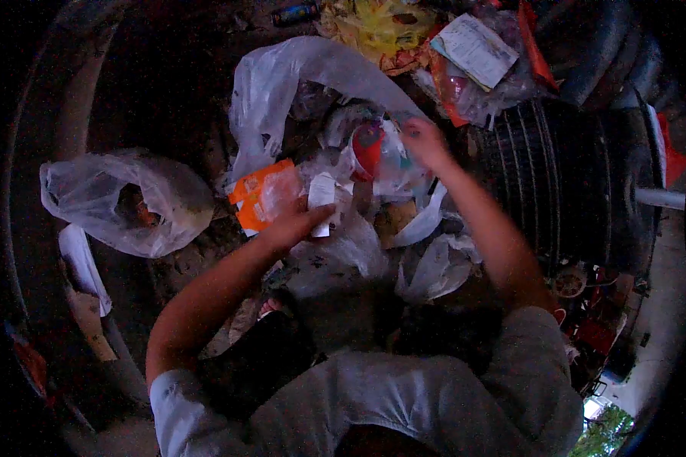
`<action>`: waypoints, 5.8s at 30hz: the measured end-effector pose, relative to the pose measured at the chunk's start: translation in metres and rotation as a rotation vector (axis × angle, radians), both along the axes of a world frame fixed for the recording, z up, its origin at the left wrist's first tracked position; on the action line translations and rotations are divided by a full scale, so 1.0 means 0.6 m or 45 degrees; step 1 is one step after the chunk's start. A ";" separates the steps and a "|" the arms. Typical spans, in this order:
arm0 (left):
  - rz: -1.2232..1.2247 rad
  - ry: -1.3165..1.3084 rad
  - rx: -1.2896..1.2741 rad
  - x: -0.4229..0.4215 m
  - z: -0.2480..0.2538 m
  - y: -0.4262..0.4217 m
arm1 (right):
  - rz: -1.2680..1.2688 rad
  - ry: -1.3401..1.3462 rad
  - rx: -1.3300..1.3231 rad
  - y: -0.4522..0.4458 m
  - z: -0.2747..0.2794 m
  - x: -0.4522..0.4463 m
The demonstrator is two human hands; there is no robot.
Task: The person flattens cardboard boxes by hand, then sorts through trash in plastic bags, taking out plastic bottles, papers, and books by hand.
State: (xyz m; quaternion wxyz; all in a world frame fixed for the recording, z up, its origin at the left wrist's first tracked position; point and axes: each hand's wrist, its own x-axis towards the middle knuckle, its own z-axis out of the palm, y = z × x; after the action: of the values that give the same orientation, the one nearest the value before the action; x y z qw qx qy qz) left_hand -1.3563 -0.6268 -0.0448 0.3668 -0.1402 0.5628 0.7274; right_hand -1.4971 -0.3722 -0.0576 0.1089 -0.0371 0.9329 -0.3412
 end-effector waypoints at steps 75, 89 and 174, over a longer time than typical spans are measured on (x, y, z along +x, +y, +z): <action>0.354 -0.190 -0.098 0.044 0.049 -0.078 | -0.037 -0.654 -1.158 0.023 0.080 0.039; 0.458 0.098 -0.179 0.028 0.002 -0.086 | 1.009 -0.714 -0.273 -0.023 0.142 0.122; -1.081 0.883 -0.920 0.022 0.036 -0.135 | 1.516 -0.550 -0.092 -0.080 0.044 0.170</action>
State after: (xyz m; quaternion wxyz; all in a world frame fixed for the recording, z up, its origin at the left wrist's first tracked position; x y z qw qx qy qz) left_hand -1.3433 -0.7076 -0.0232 0.3493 0.2223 0.8637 0.2875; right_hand -1.3952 -0.4202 -0.0310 0.4644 -0.4836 0.6974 -0.2531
